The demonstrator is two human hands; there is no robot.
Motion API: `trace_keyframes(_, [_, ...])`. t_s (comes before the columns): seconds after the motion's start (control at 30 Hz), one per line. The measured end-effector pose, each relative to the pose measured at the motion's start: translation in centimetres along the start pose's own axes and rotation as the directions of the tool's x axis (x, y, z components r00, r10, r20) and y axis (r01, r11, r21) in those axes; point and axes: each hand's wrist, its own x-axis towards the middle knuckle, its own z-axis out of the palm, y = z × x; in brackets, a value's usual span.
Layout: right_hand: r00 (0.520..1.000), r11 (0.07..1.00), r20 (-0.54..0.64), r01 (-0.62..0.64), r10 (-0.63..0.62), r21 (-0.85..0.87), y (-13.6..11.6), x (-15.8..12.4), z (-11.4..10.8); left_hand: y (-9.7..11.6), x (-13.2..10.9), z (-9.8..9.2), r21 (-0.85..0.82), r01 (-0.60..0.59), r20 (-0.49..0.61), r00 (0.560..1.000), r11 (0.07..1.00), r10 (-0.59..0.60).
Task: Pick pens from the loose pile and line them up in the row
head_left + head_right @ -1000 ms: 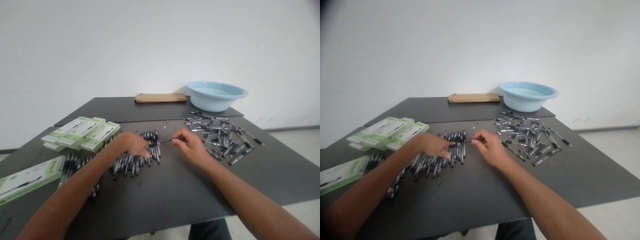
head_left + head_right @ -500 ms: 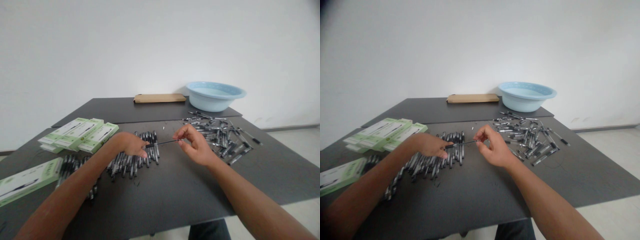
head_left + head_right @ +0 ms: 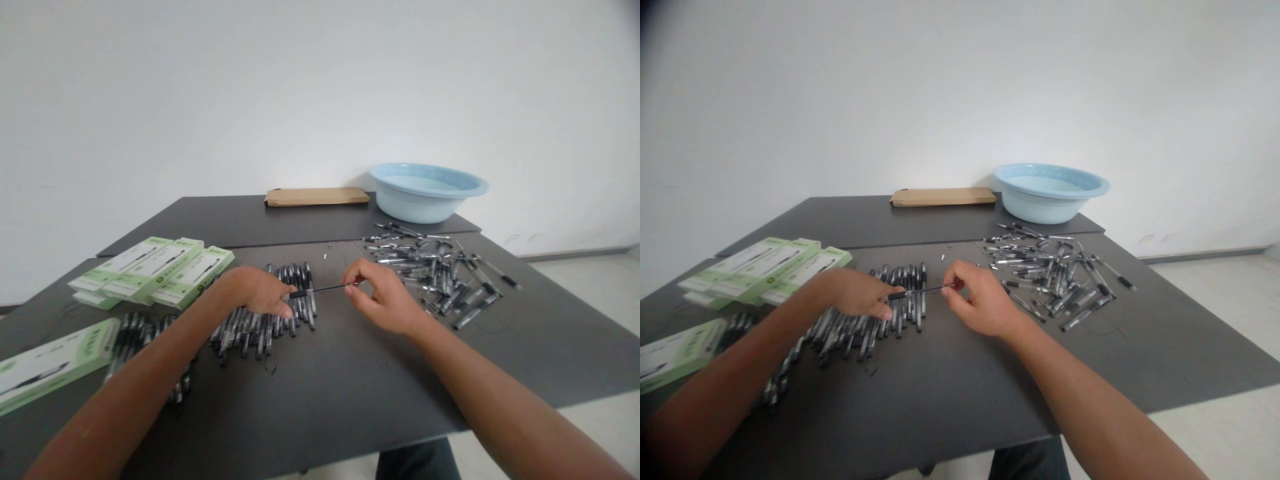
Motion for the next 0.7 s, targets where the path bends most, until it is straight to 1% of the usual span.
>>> trace_keyframes(0.07, [1.0,1.0,0.015,-0.004,0.004,-0.011,0.03,0.01,0.09,0.2,-0.03,-0.17,0.007,0.009,0.079,0.997,1.0,-0.009])
trace_keyframes(0.1, [1.0,1.0,0.023,-0.005,0.005,-0.016,0.07,0.0,0.1,0.26,-0.04,-0.22,0.009,0.013,0.101,0.995,1.0,-0.014])
trace_keyframes(0.3, [0.999,0.999,0.048,-0.015,0.012,0.049,0.11,-0.18,-0.16,0.37,-0.11,-0.3,-0.024,0.017,0.078,0.997,1.0,-0.015])
trace_keyframes(0.4, [0.999,0.999,0.031,0.005,-0.006,0.04,-0.09,-0.22,-0.2,0.41,-0.16,-0.3,-0.02,0.027,0.082,0.996,0.999,-0.025])
trace_keyframes(0.5, [0.999,0.999,0.032,0.02,-0.021,0.025,-0.25,-0.21,-0.17,0.41,-0.14,-0.25,-0.022,0.052,0.061,0.997,0.998,-0.051])
trace_keyframes(0.7, [0.999,0.999,0.041,0.02,-0.021,0.025,-0.15,-0.21,-0.06,0.33,-0.03,-0.15,-0.007,0.038,0.065,0.997,0.999,-0.038])
